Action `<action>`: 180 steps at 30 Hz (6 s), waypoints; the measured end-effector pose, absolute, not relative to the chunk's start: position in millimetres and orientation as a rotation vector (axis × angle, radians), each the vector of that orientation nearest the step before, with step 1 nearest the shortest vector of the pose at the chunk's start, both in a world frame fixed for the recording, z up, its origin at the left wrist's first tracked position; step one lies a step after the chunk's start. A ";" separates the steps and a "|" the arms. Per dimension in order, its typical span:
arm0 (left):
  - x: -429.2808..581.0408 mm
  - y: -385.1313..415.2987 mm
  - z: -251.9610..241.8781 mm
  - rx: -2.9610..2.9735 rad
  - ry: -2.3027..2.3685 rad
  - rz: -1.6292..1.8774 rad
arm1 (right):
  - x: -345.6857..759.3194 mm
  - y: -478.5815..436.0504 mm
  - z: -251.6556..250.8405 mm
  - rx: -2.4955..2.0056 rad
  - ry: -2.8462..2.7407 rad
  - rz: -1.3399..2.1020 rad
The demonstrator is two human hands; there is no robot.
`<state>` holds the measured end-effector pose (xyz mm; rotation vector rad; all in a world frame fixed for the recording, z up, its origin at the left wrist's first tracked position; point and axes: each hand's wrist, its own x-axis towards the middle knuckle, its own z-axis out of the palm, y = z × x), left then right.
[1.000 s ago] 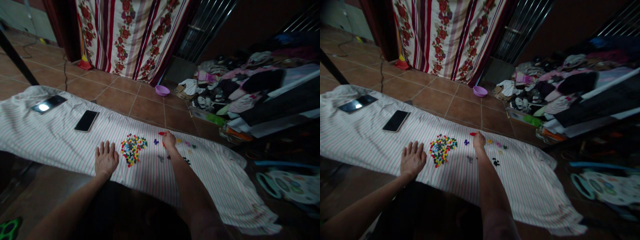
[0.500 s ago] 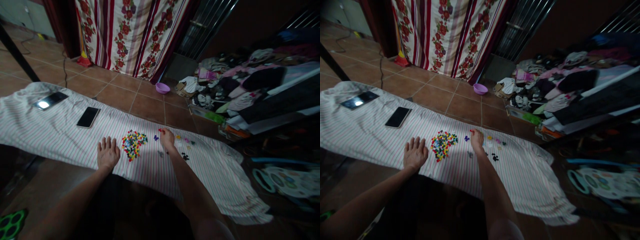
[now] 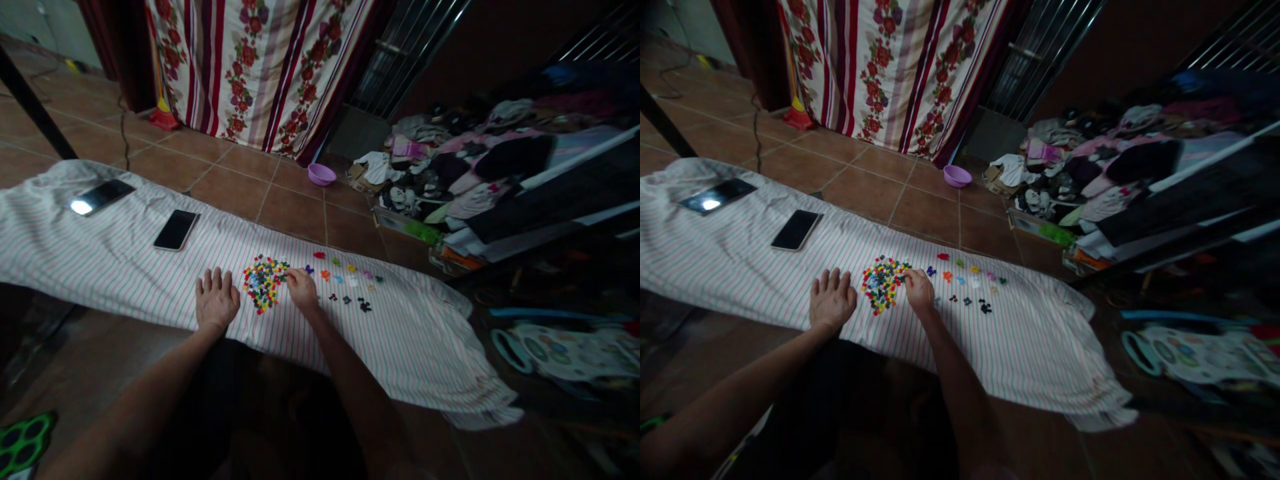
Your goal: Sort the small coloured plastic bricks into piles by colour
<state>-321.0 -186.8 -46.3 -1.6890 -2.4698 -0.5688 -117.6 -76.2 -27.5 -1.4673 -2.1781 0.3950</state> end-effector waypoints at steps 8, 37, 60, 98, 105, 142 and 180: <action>-321.8 -186.9 -48.5 -1.684 -2.467 -0.588 | -130.7 -97.1 -51.1 -1.410 -2.218 0.398; -321.0 -189.3 -43.8 -1.694 -2.464 -0.640 | -129.1 -112.8 -71.6 -1.329 -1.883 0.388; -320.3 -188.0 -45.2 -1.684 -2.422 -0.500 | -116.4 -101.1 -75.8 -1.312 -1.720 0.623; -317.7 -186.6 -42.1 -1.673 -2.449 -0.453 | -34.9 34.1 -25.4 -1.991 -1.813 0.193; -317.8 -187.2 -41.7 -1.682 -2.447 -0.446 | -38.1 42.1 -29.5 -2.033 -1.837 0.155; -319.9 -187.0 -44.1 -1.690 -2.427 -0.428 | -62.3 22.6 -11.4 -1.952 -1.970 0.172; -319.3 -187.5 -41.1 -1.687 -2.465 -0.510 | -135.6 -86.7 -51.3 -1.366 -2.352 0.418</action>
